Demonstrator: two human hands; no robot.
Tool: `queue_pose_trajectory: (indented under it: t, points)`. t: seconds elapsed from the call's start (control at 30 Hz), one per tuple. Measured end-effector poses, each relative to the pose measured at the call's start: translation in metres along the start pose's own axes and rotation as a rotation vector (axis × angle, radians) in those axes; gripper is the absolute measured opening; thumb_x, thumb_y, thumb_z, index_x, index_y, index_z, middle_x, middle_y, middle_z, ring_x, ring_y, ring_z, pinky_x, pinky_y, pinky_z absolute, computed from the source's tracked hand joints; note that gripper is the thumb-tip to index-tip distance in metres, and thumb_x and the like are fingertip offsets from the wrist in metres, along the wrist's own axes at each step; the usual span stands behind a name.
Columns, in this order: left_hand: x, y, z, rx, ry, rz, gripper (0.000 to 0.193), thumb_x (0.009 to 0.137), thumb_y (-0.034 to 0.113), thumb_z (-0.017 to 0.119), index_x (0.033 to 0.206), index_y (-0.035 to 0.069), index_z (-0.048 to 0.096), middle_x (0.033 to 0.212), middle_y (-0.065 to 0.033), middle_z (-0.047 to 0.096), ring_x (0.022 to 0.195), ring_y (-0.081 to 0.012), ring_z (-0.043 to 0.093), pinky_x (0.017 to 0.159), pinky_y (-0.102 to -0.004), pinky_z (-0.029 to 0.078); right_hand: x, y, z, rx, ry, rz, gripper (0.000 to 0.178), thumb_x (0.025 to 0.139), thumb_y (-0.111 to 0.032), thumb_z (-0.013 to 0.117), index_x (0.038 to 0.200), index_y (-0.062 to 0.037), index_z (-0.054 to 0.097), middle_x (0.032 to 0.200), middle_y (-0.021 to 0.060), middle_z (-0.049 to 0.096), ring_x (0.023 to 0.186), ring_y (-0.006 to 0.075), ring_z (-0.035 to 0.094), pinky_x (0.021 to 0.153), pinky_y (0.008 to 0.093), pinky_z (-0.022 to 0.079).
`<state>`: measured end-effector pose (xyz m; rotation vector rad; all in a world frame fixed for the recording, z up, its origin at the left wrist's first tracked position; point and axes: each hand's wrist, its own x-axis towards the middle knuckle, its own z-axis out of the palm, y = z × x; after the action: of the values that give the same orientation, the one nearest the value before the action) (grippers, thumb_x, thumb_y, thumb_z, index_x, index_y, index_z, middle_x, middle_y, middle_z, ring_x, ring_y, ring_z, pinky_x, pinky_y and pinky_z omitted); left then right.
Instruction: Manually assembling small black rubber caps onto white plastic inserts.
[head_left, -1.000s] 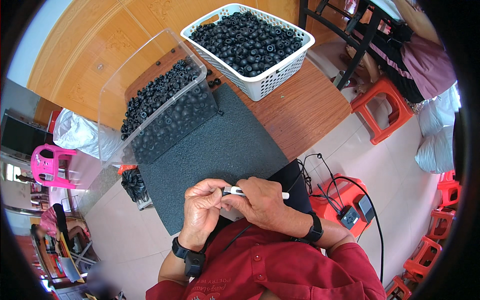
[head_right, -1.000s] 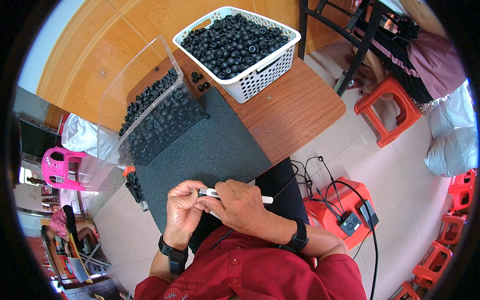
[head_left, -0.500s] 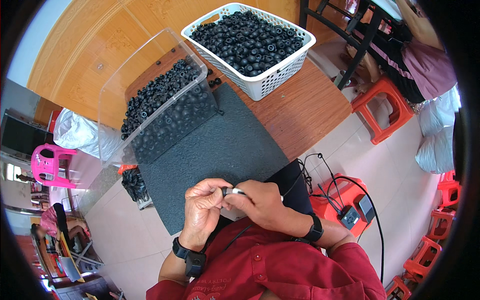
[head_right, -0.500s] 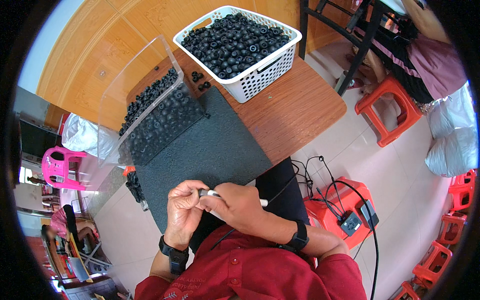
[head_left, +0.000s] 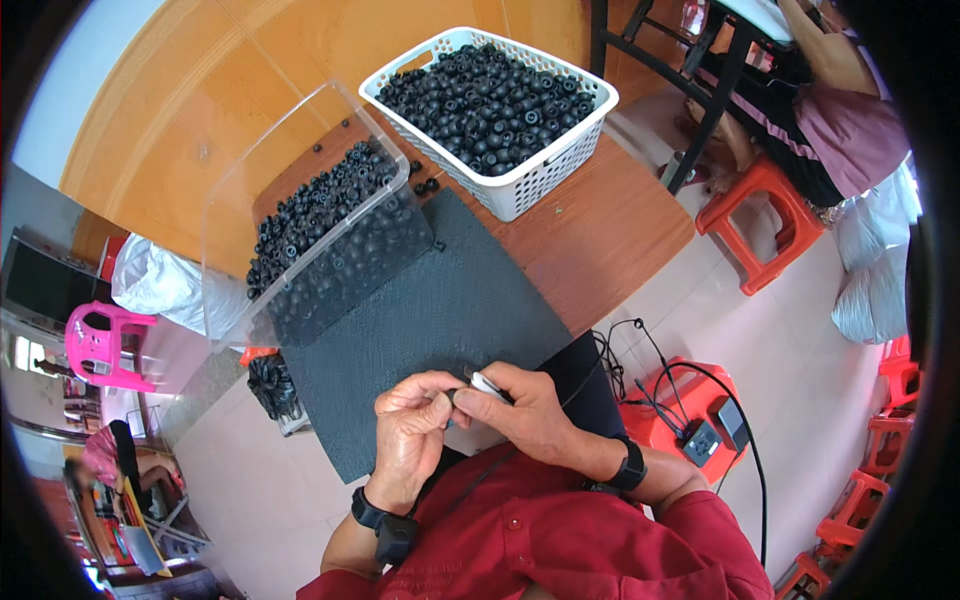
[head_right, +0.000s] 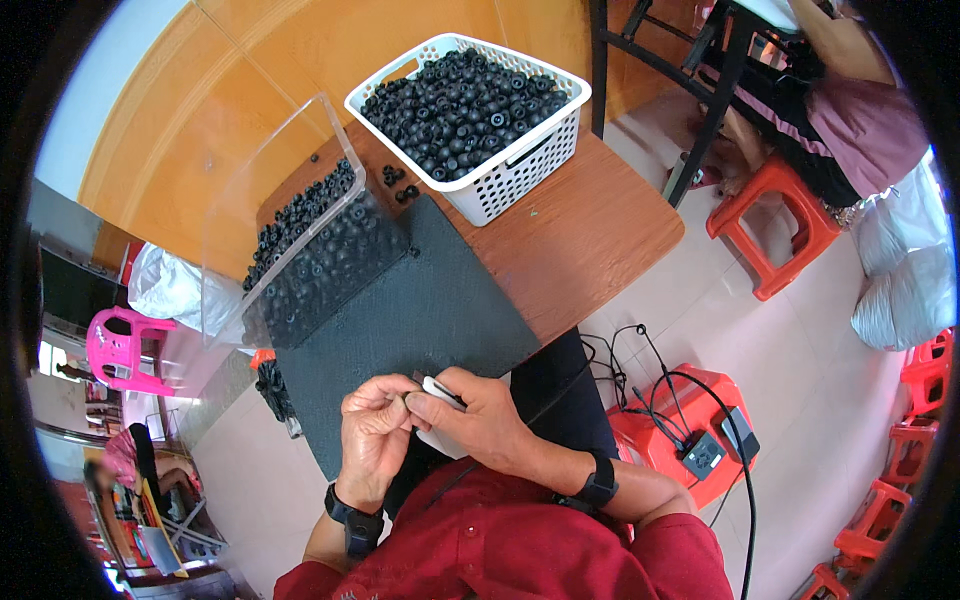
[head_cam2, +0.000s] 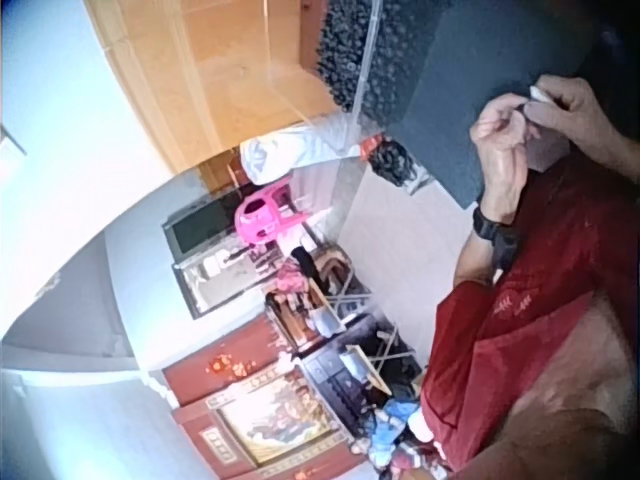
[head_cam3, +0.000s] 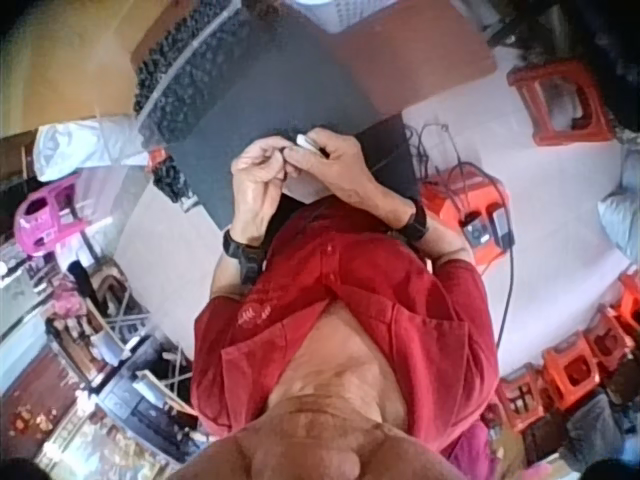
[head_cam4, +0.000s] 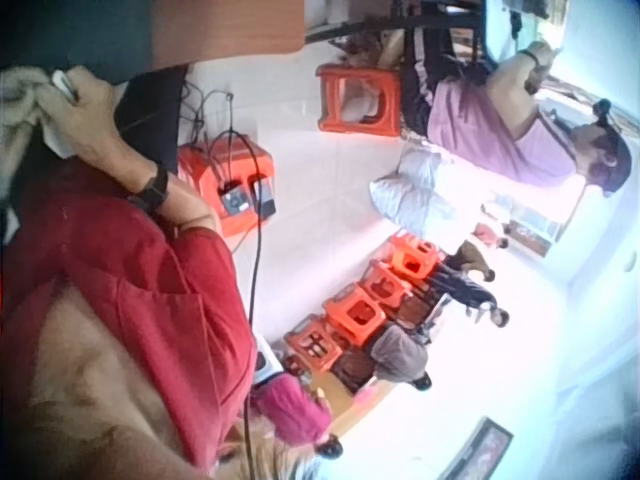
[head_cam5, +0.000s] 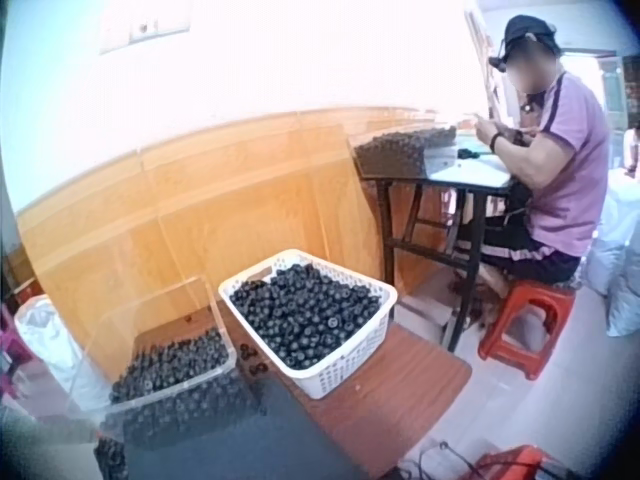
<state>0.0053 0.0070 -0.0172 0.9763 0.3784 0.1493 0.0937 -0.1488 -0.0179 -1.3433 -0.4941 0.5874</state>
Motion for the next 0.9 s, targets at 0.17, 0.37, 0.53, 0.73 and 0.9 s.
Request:
queue_pose_trajectory:
  t: [0.17,0.37,0.53,0.73,0.9]
  points:
    - [-0.001,-0.001,0.001,-0.007,-0.004,0.006,0.024,0.086,0.01,0.074,0.104,-0.005,0.069,0.091,-0.0128,0.07,0.074,-0.0221,0.066,0.071,-0.0333,0.055,-0.002,-0.004,-0.003,0.023,-0.018,0.022,0.026,0.094,-0.023,0.07,0.083,-0.0006,0.062,0.07,0.0019,0.061,0.07,0.0039,0.053,0.057,0.0256,0.044]
    - [0.001,0.002,0.008,-0.017,-0.013,-0.013,0.024,0.086,0.01,0.074,0.103,-0.006,0.069,0.09,-0.0131,0.07,0.074,-0.0215,0.066,0.07,-0.0331,0.055,-0.003,-0.008,-0.008,0.013,-0.027,0.063,0.022,0.094,-0.021,0.067,0.088,-0.0004,0.065,0.073,0.0025,0.063,0.072,0.0046,0.055,0.062,0.0263,0.046]
    - [0.009,0.025,0.021,0.087,-0.02,0.029,0.024,0.086,0.011,0.075,0.101,-0.007,0.069,0.086,-0.0124,0.069,0.07,-0.0203,0.066,0.067,-0.033,0.055,-0.005,-0.011,-0.008,0.054,0.013,0.015,0.022,0.096,-0.021,0.067,0.092,0.0006,0.066,0.077,0.0028,0.066,0.076,0.0047,0.056,0.065,0.0258,0.047]
    - [0.047,0.092,0.059,0.395,-0.062,0.165,0.03,0.086,0.02,0.077,0.099,-0.006,0.067,0.084,-0.0113,0.067,0.067,-0.0179,0.064,0.06,-0.0286,0.053,-0.006,0.009,-0.015,-0.021,0.076,0.001,0.024,0.096,-0.022,0.068,0.088,0.0005,0.063,0.069,-0.0012,0.05,0.069,0.0044,0.045,0.058,0.0261,0.04]
    - [0.139,0.151,0.098,0.552,-0.11,0.341,0.035,0.09,0.016,0.071,0.115,-0.006,0.063,0.092,-0.014,0.069,0.068,-0.0161,0.064,0.056,-0.0263,0.051,-0.007,0.008,-0.012,-0.015,0.058,-0.008,0.024,0.095,-0.021,0.068,0.086,0.0007,0.062,0.069,-0.0017,0.049,0.068,0.0042,0.043,0.057,0.0257,0.039]
